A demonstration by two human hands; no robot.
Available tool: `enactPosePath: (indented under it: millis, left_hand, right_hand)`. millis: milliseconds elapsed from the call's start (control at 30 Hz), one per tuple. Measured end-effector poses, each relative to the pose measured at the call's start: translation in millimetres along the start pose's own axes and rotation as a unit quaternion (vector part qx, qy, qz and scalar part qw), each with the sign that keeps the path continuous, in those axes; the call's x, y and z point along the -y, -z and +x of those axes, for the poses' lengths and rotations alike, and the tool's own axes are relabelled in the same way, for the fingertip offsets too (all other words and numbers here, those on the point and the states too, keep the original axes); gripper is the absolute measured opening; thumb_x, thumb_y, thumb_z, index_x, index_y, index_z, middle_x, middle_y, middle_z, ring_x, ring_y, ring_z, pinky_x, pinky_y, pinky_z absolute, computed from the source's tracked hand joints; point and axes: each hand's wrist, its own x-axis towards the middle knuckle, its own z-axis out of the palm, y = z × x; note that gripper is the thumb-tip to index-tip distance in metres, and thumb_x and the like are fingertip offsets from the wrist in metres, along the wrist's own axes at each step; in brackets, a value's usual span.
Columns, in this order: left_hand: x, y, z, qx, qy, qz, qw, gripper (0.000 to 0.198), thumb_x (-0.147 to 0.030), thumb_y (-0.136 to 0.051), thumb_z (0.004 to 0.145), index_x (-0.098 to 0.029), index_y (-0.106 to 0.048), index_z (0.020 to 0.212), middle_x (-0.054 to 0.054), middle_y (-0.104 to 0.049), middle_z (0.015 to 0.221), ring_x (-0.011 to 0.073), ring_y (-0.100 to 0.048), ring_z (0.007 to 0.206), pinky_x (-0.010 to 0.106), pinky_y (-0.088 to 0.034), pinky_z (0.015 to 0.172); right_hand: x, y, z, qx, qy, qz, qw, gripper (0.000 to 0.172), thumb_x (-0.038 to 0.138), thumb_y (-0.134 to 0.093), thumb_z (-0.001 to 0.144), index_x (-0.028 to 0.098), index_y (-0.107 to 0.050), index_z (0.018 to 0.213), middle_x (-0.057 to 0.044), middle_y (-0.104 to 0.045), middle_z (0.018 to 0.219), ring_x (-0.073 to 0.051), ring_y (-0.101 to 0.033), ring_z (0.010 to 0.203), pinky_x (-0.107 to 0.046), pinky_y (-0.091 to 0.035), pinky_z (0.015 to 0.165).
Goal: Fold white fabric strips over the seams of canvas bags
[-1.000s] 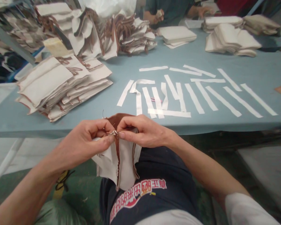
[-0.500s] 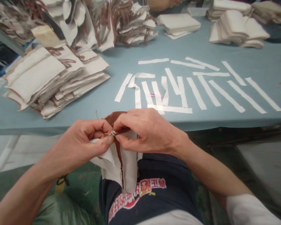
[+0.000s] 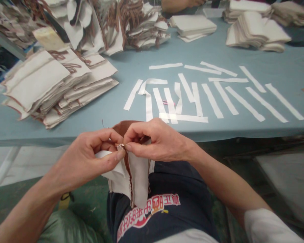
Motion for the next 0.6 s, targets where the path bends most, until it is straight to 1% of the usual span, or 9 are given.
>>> enactPosePath:
  millis: [33,167,267,333,400,433,500,533,600]
  left_hand:
    - [1.2,-0.2,-0.4,-0.002,-0.003,0.001,1.0,0.015,-0.03,-0.074,0.09,-0.016,-0.076,0.093,-0.004,-0.07,0.071,0.0079,-0.055,0.063,0.014,-0.041,0.055]
    - [4.8,-0.8,-0.6,-0.004,-0.009,-0.012,1.0,0.014,-0.031,-0.073,0.092,-0.017,-0.075,0.089,-0.007,-0.062,0.062,0.0061,-0.045,0.054,0.016,-0.031,0.048]
    - [6.6,-0.7,0.3,0.01,-0.006,-0.033,0.999,0.017,-0.034,-0.071,0.094,-0.017,-0.074,0.089,-0.006,-0.062,0.063,0.0069,-0.045,0.055,0.017,-0.033,0.049]
    - [7.1,-0.4,0.8,0.013,0.0,-0.046,0.999,0.021,-0.037,-0.071,0.094,-0.018,-0.072,0.086,-0.007,-0.058,0.062,0.0071,-0.043,0.054,0.017,-0.031,0.048]
    - [7.3,0.1,1.2,0.016,0.012,-0.057,0.998,0.024,-0.04,-0.074,0.09,-0.018,-0.069,0.082,-0.007,-0.053,0.06,0.0075,-0.039,0.053,0.017,-0.029,0.046]
    - [7.4,0.3,1.5,0.019,0.021,-0.063,0.998,0.025,-0.042,-0.075,0.087,-0.018,-0.068,0.082,-0.007,-0.052,0.06,0.0079,-0.04,0.053,0.017,-0.03,0.046]
    - [7.8,0.6,2.4,0.024,0.032,-0.077,0.996,0.027,-0.044,-0.077,0.085,-0.019,-0.069,0.083,-0.005,-0.057,0.063,0.0092,-0.045,0.054,0.017,-0.034,0.047]
    - [8.0,0.6,3.1,0.026,0.034,-0.08,0.996,0.027,-0.044,-0.078,0.085,-0.019,-0.07,0.085,-0.004,-0.06,0.064,0.0097,-0.048,0.055,0.017,-0.036,0.048]
    - [8.2,0.0,4.6,0.023,0.029,-0.07,0.997,0.024,-0.043,-0.078,0.085,-0.019,-0.071,0.086,-0.005,-0.062,0.063,0.0094,-0.049,0.054,0.016,-0.036,0.048]
  right_hand:
    - [0.4,-0.7,0.2,-0.002,0.001,0.0,1.0,0.011,0.021,-0.062,0.096,0.015,-0.069,0.092,0.003,-0.067,0.079,-0.009,-0.056,0.068,-0.022,-0.043,0.066]
    - [1.1,-4.4,0.7,-0.013,-0.007,-0.006,1.0,0.01,0.02,-0.061,0.095,0.015,-0.069,0.091,0.003,-0.067,0.078,-0.008,-0.055,0.066,-0.022,-0.04,0.064]
    - [0.7,-7.1,0.9,-0.015,-0.02,-0.005,1.0,0.01,0.021,-0.061,0.093,0.015,-0.068,0.09,0.003,-0.067,0.077,-0.009,-0.055,0.066,-0.023,-0.039,0.063]
    - [0.2,-8.3,1.1,-0.018,-0.033,-0.003,0.999,0.01,0.022,-0.061,0.093,0.015,-0.068,0.089,0.003,-0.066,0.076,-0.009,-0.056,0.066,-0.023,-0.04,0.062]
    - [-0.6,-9.0,1.4,-0.023,-0.05,0.002,0.998,0.01,0.022,-0.06,0.091,0.016,-0.068,0.088,0.003,-0.066,0.076,-0.009,-0.057,0.066,-0.023,-0.04,0.063]
    - [-1.1,-9.3,1.4,-0.027,-0.056,0.006,0.998,0.009,0.022,-0.06,0.09,0.016,-0.067,0.088,0.003,-0.066,0.076,-0.009,-0.057,0.066,-0.023,-0.041,0.063]
    - [-2.0,-9.5,1.5,-0.031,-0.063,0.012,0.997,0.009,0.022,-0.06,0.09,0.016,-0.067,0.087,0.003,-0.066,0.075,-0.009,-0.057,0.066,-0.022,-0.04,0.062]
    - [-2.4,-9.6,1.5,-0.033,-0.063,0.013,0.997,0.009,0.022,-0.06,0.09,0.017,-0.067,0.087,0.003,-0.066,0.075,-0.009,-0.056,0.066,-0.022,-0.04,0.062]
    - [-3.0,-9.6,1.4,-0.031,-0.059,0.013,0.998,0.01,0.022,-0.059,0.091,0.016,-0.067,0.086,0.003,-0.066,0.076,-0.009,-0.057,0.066,-0.022,-0.04,0.062]
